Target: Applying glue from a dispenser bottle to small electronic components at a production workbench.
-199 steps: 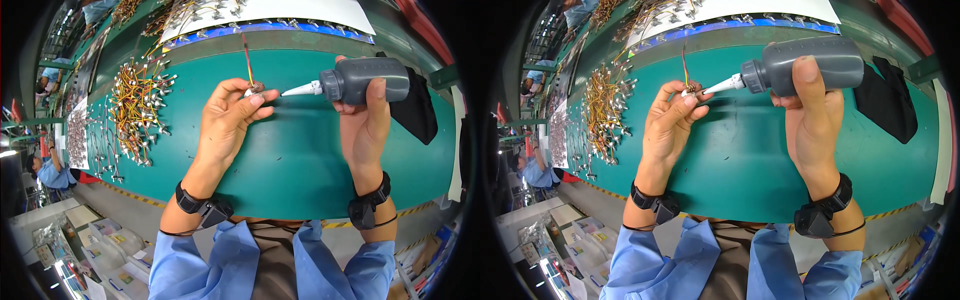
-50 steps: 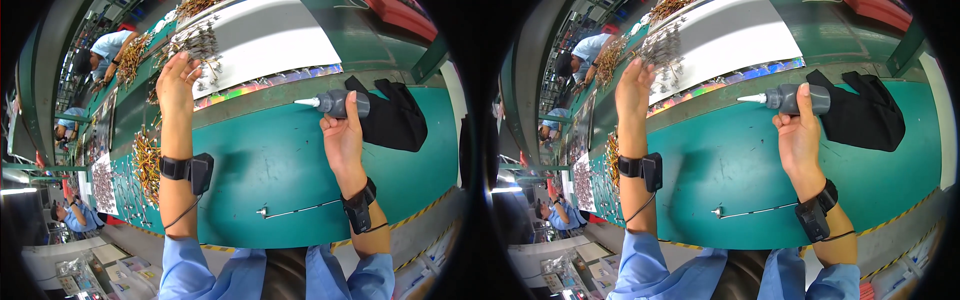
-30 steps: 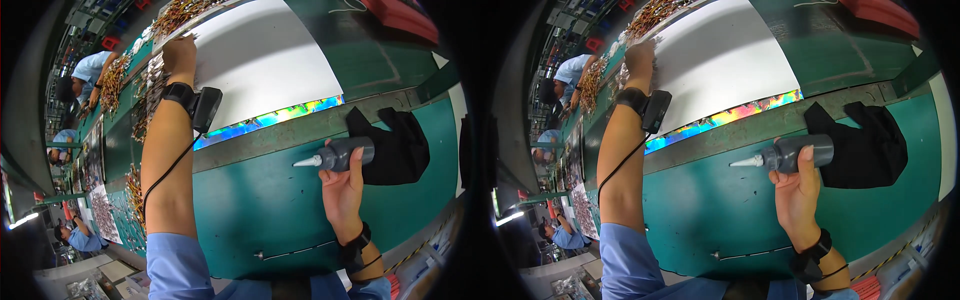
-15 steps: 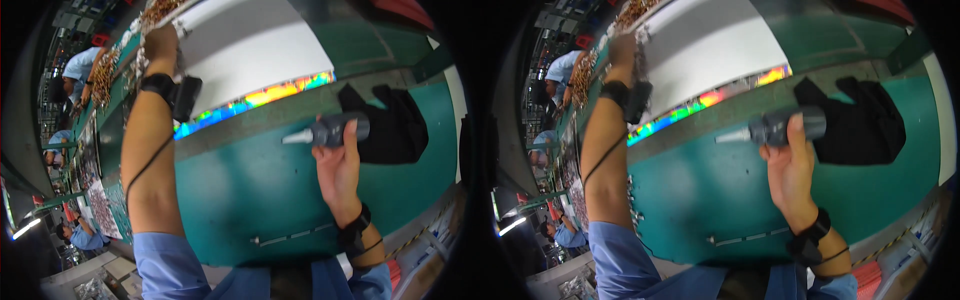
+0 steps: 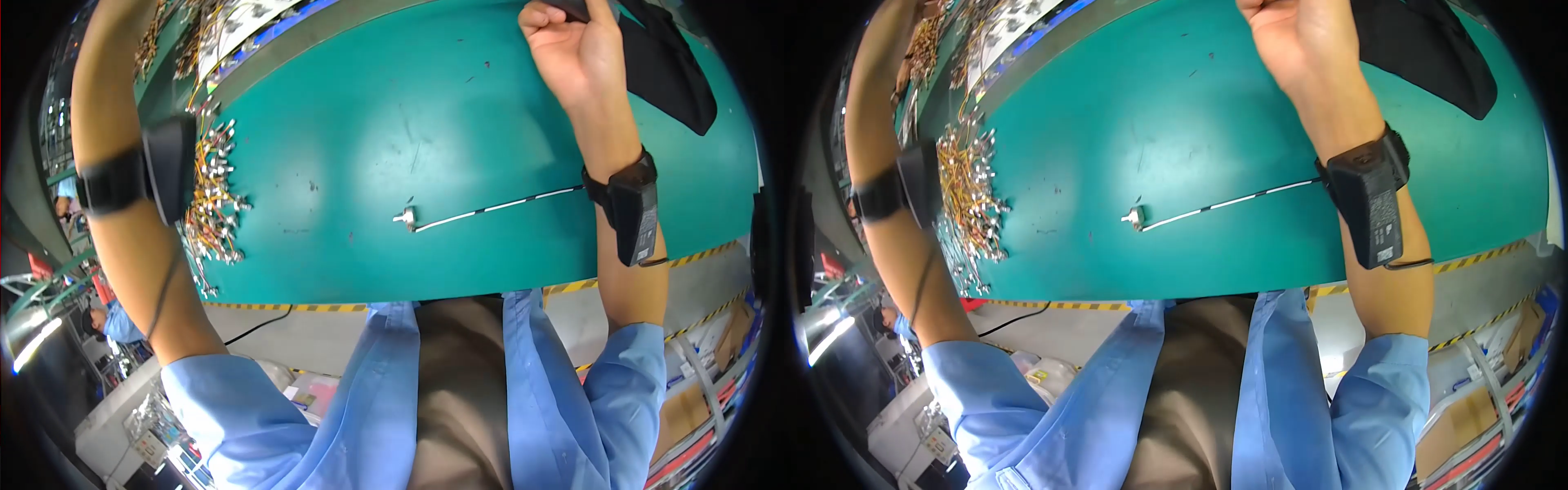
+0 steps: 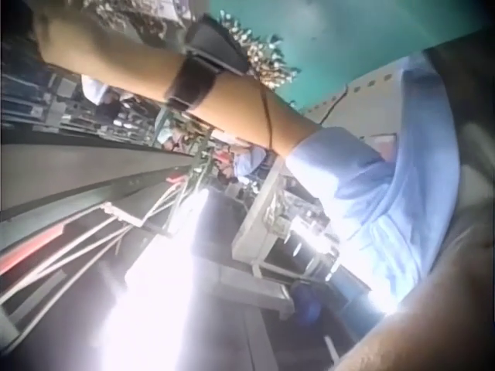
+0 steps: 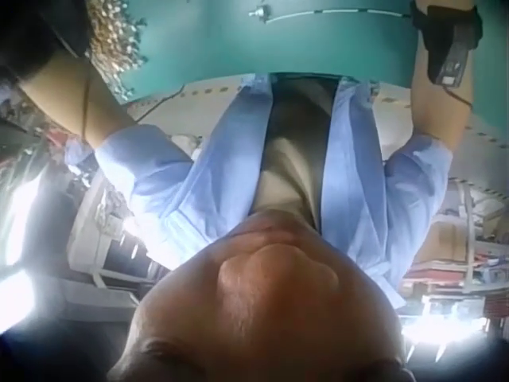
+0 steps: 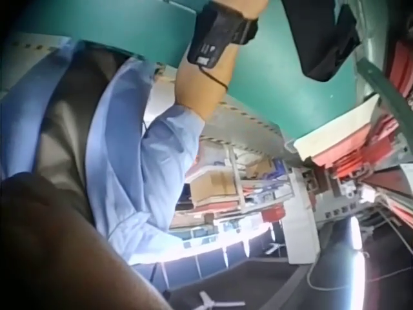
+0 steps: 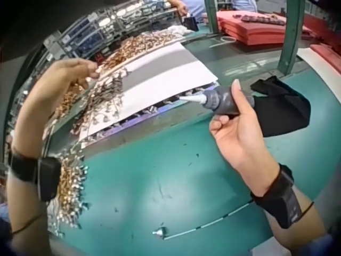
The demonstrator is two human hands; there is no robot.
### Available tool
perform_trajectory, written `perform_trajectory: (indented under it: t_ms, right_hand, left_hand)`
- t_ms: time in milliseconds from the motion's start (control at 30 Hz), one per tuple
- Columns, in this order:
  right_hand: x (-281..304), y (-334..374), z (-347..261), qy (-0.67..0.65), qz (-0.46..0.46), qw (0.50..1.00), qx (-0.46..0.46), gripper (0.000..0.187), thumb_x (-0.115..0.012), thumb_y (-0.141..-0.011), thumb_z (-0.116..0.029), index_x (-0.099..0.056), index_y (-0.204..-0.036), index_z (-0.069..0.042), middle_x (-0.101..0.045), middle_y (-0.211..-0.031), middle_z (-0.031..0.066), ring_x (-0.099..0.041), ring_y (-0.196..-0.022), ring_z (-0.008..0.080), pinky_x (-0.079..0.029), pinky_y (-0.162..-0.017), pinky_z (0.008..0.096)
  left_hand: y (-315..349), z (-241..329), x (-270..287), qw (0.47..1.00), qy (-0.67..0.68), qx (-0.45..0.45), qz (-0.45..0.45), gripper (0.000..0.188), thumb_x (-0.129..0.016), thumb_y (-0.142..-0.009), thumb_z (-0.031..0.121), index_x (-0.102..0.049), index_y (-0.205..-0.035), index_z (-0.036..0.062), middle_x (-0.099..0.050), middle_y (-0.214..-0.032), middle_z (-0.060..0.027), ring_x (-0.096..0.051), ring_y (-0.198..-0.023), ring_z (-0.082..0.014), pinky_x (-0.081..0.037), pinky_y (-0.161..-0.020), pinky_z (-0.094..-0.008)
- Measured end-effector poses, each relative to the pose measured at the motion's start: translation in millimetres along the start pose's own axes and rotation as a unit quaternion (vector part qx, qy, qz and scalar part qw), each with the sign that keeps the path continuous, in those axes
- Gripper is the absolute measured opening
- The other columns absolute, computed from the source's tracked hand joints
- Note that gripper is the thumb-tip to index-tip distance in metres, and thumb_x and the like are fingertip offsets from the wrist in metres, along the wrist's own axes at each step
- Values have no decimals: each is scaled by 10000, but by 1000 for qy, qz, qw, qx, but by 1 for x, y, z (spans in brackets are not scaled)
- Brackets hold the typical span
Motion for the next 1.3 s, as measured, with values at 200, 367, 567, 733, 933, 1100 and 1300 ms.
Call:
perform_trajectory:
  t_ms: [200, 367, 567, 733, 933, 1100, 1300]
  right_hand:
    - [-1, 6, -1, 3, -8, 1000, 14, 221, -603, -816, -312, -520, -761, -115, -526, -632, -11, -436, -485, 87, -365, -473, 215]
    - [-11, 5, -4, -3, -15, 1000, 12, 234, -620, -802, -312, -511, -738, -115, -502, -609, -14, -423, -477, 89, -361, -475, 214]
    - [-17, 3, -7, -20, -29, 999, 29, 243, -637, -788, -311, -506, -727, -116, -487, -604, -16, -409, -474, 89, -355, -475, 216]
    - [-22, 4, -14, -32, -28, 998, 42, 246, -635, -789, -317, -505, -730, -116, -486, -611, -18, -407, -476, 88, -354, -477, 215]
    - [-31, 12, -12, -12, -40, 998, 55, 240, -629, -792, -328, -513, -766, -120, -511, -652, -16, -416, -489, 84, -356, -482, 212]
    - [-17, 6, -19, -24, -243, 970, -13, 254, -516, -876, -286, -516, -894, -33, -550, -843, 66, -373, -573, 103, -331, -558, 242]
    - [-26, 37, 11, 85, -262, 961, 28, 300, -485, -884, -333, -524, -927, -39, -538, -882, 69, -382, -584, 79, -335, -565, 235]
  left_hand:
    - [130, -18, -25, 968, -35, -73, -235, 203, -551, -780, 68, -601, -976, 46, -609, -872, -135, -583, -790, -292, -469, -712, -331]
    - [200, -10, -72, 964, -11, -126, -234, 284, -607, -691, -12, -621, -954, 96, -563, -871, -66, -559, -767, -241, -464, -660, -331]
    - [207, -24, -90, 964, -10, -94, -247, 264, -605, -688, -26, -627, -923, 93, -532, -888, -73, -552, -755, -244, -459, -658, -320]
    - [203, -40, -80, 982, 95, -21, -164, 249, -577, -722, -79, -600, -946, 27, -549, -916, -74, -572, -758, -177, -467, -638, -278]
    - [202, -66, -62, 885, 423, 183, 69, 142, -563, -796, -5, -558, -936, -23, -583, -949, -121, -596, -745, -182, -499, -652, -292]
    - [188, -59, -78, 795, 569, 153, 143, 172, -554, -811, 6, -517, -975, -28, -579, -979, -164, -617, -726, -204, -511, -647, -285]
    - [181, -57, -94, 808, 554, 130, 154, 166, -541, -814, -11, -508, -974, -37, -573, -995, -172, -623, -775, -229, -522, -632, -279]
Point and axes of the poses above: each hand's wrist, its own y-axis away from the middle knuckle, its own x-axis out of the back of the hand, z = x × y, the point moved 2 cm from there along -y, towards the middle knuckle
